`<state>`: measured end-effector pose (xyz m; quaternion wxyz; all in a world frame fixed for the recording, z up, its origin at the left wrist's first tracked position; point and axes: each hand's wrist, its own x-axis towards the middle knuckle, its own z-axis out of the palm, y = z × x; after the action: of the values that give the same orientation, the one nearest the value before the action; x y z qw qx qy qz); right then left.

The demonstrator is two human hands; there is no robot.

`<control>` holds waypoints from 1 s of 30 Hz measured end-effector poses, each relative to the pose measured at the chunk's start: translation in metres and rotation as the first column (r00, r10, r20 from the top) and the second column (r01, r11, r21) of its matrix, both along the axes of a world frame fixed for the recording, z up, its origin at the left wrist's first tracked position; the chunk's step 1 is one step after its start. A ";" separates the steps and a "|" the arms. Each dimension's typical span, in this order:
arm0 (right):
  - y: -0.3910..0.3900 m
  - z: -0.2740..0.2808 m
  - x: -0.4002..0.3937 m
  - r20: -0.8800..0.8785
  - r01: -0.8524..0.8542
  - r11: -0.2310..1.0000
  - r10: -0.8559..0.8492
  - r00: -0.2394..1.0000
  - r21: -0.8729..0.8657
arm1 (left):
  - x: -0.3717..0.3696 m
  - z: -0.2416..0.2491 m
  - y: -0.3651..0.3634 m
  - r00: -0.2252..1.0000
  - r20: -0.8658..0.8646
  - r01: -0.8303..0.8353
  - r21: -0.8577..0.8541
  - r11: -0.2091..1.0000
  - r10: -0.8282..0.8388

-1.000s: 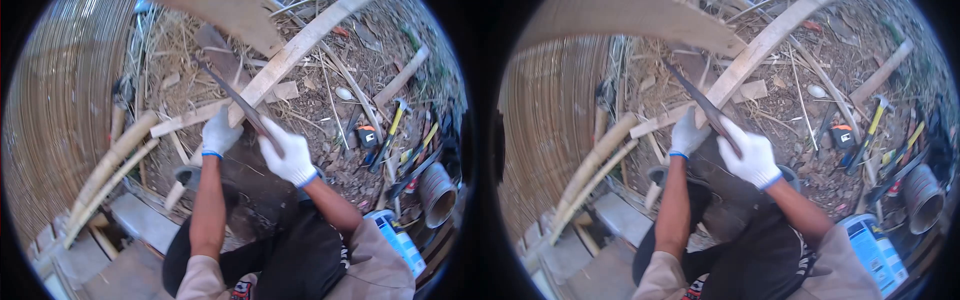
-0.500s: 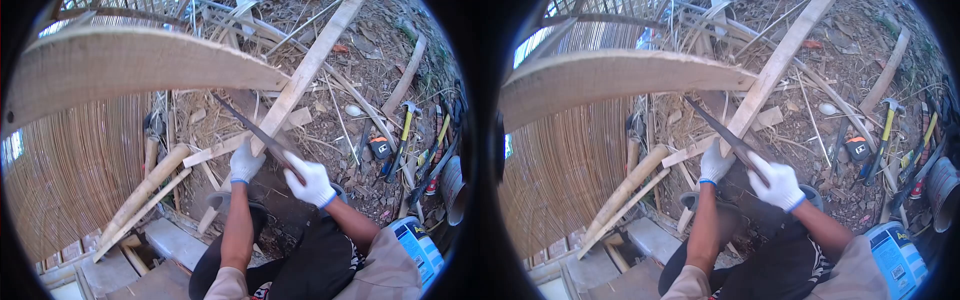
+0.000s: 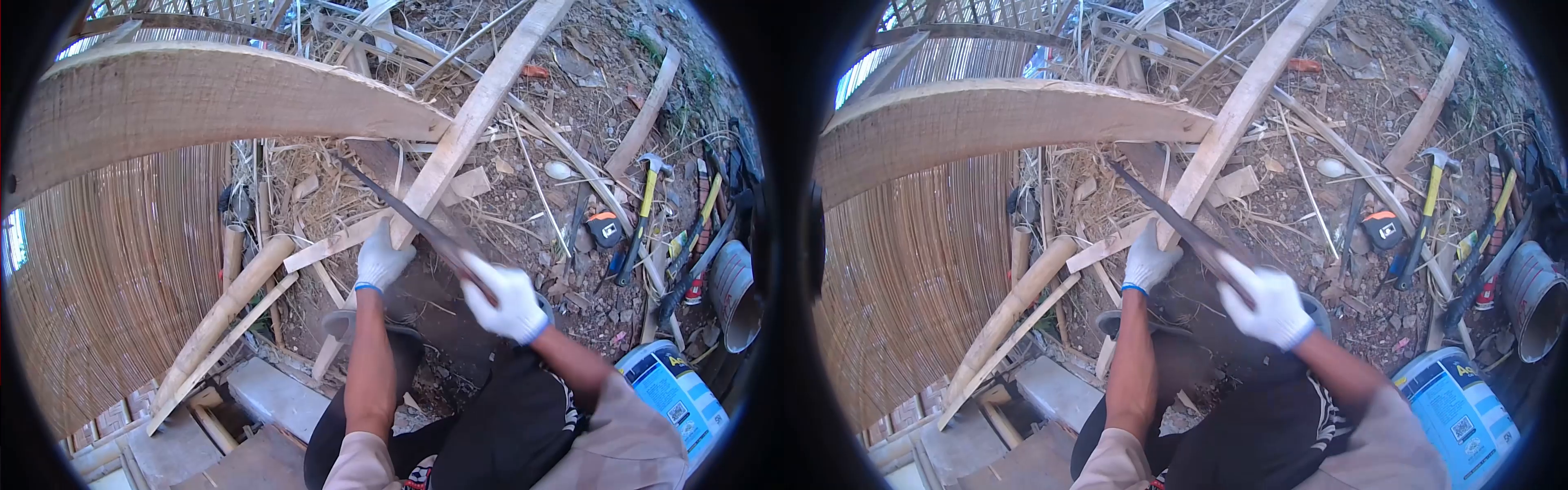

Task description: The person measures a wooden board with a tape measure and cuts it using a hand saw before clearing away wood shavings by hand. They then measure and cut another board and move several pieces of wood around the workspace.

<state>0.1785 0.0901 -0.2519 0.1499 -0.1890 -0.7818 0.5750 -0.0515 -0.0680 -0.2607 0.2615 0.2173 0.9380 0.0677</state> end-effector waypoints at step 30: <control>0.014 0.022 0.085 0.028 -0.065 0.998 0.064 0.998 0.022 | -0.007 -0.005 -0.008 0.996 0.086 0.013 -0.025 1.000 -0.011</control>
<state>0.2634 0.1038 -0.2295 0.1227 -0.1697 -0.7959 0.5680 -0.0585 -0.0755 -0.2659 0.3046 0.2166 0.9254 0.0633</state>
